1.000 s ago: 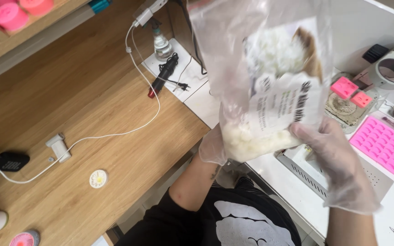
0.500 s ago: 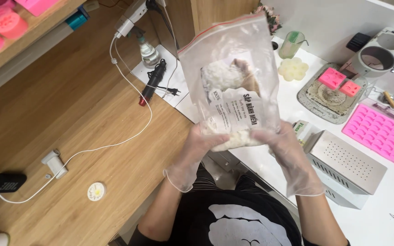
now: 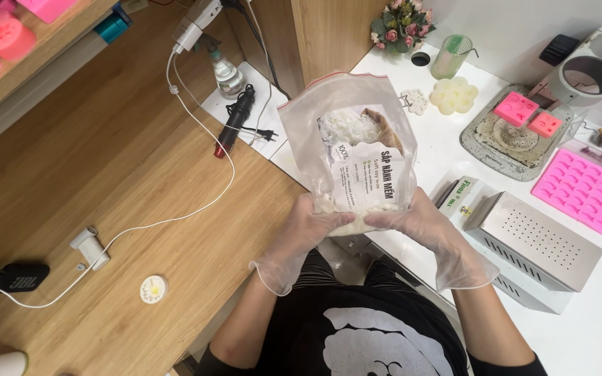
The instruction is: Scooping soy wax flakes from a bag into a small metal pot on a hot plate and stirring it as it melts.
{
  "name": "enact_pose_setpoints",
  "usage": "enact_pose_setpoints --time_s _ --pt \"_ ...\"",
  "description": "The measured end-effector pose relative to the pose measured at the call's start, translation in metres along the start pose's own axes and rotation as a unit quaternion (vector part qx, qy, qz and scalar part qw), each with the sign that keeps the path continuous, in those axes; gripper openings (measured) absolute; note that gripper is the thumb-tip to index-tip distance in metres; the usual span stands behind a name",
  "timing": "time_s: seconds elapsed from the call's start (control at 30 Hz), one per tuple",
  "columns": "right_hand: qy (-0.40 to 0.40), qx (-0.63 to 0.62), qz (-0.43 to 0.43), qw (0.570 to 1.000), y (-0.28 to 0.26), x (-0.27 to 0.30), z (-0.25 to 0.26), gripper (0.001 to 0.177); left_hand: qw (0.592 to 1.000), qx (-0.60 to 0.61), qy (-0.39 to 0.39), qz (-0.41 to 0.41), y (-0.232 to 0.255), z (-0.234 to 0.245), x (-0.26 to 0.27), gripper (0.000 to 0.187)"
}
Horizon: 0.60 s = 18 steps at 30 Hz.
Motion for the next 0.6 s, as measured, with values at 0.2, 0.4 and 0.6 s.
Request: enact_pose_setpoints --time_s 0.2,0.4,0.6 --pt "0.018 0.019 0.050 0.998 0.006 -0.002 -0.005 0.070 0.997 -0.048 0.010 -0.056 -0.005 0.003 0.000 0.045" --pt "0.004 0.157 0.034 0.987 0.023 -0.029 -0.032 0.047 0.997 -0.024 0.060 -0.029 -0.002 0.026 0.022 0.045" --pt "-0.049 0.309 -0.016 0.950 0.036 -0.084 -0.081 0.037 0.985 -0.024 0.170 0.007 -0.049 0.084 0.049 0.037"
Point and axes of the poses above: each hand's wrist, its own x-axis away from the middle knuckle, its own z-axis out of the back of the hand, y = z × x, the point moved 1 cm from there along -x, towards the middle knuckle, and after that the axes turned 11 degrees about -y, right-handed, at the moved point
